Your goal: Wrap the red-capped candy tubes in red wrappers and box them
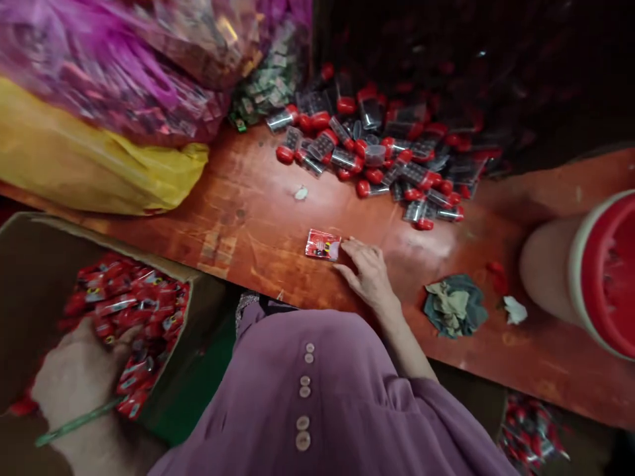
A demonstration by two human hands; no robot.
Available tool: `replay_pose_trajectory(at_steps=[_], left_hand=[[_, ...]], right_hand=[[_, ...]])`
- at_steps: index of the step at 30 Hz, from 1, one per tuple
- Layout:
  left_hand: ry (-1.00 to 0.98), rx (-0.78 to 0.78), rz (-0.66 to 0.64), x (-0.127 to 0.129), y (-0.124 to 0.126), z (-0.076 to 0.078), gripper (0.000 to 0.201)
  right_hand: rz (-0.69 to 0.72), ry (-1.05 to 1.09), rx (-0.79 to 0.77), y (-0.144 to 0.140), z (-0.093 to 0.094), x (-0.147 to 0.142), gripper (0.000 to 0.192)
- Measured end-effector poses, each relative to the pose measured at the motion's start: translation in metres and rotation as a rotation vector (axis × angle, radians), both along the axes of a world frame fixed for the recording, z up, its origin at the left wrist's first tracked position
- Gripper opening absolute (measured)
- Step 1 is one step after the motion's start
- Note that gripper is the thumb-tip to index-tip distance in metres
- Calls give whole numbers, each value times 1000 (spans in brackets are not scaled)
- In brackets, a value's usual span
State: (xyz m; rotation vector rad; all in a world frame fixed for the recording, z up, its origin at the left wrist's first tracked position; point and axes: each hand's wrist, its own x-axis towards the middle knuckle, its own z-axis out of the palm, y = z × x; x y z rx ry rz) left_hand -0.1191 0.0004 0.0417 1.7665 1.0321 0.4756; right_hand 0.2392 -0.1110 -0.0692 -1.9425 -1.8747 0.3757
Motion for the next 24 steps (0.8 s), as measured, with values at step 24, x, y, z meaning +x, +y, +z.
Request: replay_pose_trajectory(at_steps=[24], left_hand=[[-34,955,-351,173,9,-130,16]], right_hand=[[-72,-135,-34,48,18,38,29]])
